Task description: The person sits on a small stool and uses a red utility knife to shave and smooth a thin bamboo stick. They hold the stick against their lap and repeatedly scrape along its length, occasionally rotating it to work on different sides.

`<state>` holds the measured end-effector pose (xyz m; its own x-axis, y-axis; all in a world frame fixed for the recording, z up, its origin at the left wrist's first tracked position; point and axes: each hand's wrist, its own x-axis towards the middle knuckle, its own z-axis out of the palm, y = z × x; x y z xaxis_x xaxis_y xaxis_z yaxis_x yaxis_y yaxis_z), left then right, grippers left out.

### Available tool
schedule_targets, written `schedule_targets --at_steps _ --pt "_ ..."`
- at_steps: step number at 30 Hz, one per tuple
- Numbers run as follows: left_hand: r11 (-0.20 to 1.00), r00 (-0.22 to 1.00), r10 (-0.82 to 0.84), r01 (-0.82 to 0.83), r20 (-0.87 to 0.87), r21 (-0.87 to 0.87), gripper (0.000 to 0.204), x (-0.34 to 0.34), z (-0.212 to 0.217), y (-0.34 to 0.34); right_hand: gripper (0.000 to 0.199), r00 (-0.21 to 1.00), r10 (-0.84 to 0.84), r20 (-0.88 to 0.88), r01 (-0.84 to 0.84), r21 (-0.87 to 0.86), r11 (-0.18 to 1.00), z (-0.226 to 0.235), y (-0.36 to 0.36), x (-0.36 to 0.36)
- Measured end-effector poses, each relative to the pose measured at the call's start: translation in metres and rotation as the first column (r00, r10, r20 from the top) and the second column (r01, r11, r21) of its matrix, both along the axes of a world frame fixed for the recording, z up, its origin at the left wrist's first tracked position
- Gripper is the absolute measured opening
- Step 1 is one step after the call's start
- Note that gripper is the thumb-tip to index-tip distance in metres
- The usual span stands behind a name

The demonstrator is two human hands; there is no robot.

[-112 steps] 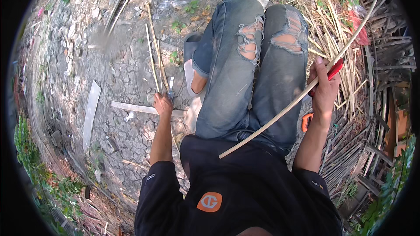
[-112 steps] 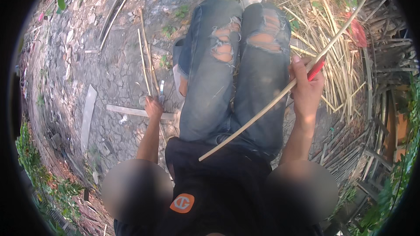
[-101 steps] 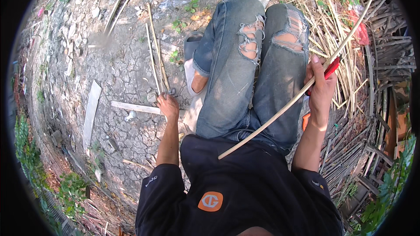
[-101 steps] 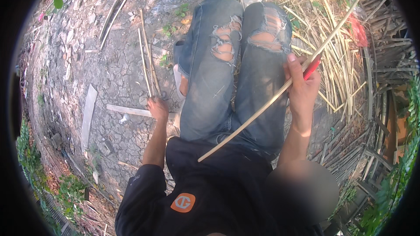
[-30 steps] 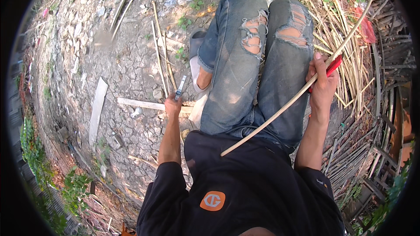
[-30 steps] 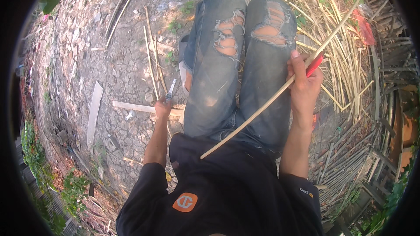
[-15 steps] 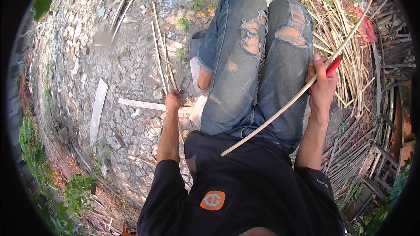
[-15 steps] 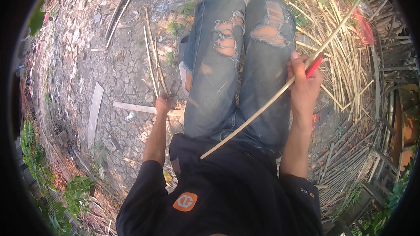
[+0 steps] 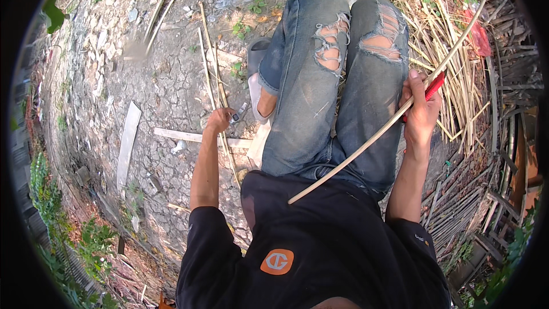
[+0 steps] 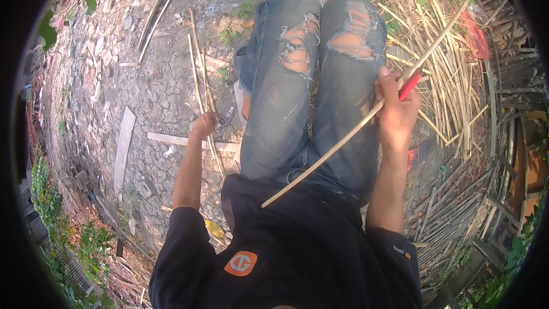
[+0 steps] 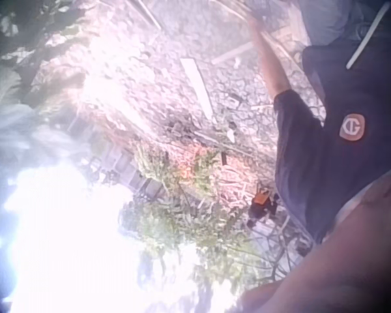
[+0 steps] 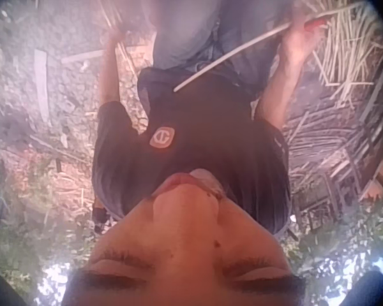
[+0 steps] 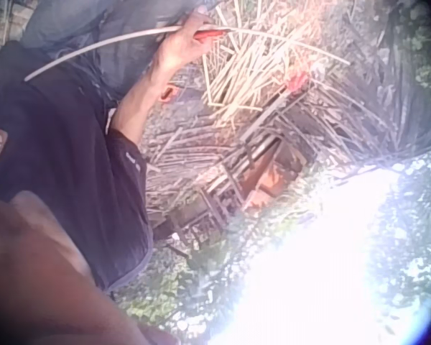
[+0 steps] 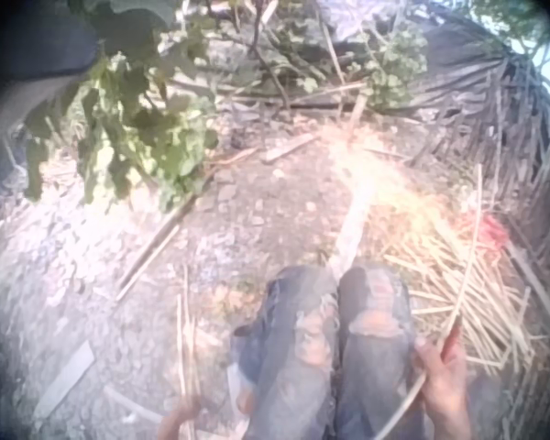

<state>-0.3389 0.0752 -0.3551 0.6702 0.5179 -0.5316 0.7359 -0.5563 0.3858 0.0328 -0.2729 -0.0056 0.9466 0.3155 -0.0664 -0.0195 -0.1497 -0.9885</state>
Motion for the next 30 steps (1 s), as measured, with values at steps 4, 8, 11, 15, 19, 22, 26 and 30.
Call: schedule_targets --at_steps 4,8,11,15,19,22,26,30 --pt "0.978 0.972 -0.207 0.206 -0.109 -0.027 0.037 0.009 0.004 0.024 0.027 0.999 0.010 -0.038 -0.010 0.009 1.000 0.004 0.004 -0.003" --pt "0.967 0.999 -0.033 0.039 -0.026 0.252 0.036 0.022 0.016 0.021 0.025 0.999 0.033 -0.018 -0.032 0.066 0.997 -0.005 -0.003 0.004" --pt "0.948 0.994 0.103 -0.108 0.034 0.300 0.035 0.013 0.002 0.014 0.024 0.999 0.014 -0.041 -0.012 0.053 0.999 -0.004 -0.001 0.002" --pt "0.876 0.915 0.366 -0.401 0.171 0.269 0.032 0.015 -0.008 -0.013 0.023 0.999 0.033 -0.014 -0.033 0.044 0.999 -0.001 -0.001 0.000" --pt "0.764 0.694 0.468 -0.629 0.547 0.145 0.025 0.002 -0.024 -0.063 0.020 0.979 0.175 0.101 -0.173 -0.025 0.985 0.009 -0.002 -0.004" --pt "0.769 0.507 0.536 -0.624 0.675 -0.142 0.023 0.030 0.010 -0.112 0.020 0.963 0.265 0.048 -0.264 -0.023 0.964 0.017 -0.009 0.000" --pt "0.664 0.256 0.715 -0.540 0.650 -0.518 0.018 0.068 0.092 -0.139 0.022 0.968 0.231 0.103 -0.225 -0.070 0.972 0.026 -0.023 0.006" --pt "0.858 0.356 0.501 -0.328 0.789 -0.396 0.019 0.089 0.184 -0.124 0.027 0.996 0.050 0.076 -0.054 0.056 0.997 0.030 -0.031 0.015"
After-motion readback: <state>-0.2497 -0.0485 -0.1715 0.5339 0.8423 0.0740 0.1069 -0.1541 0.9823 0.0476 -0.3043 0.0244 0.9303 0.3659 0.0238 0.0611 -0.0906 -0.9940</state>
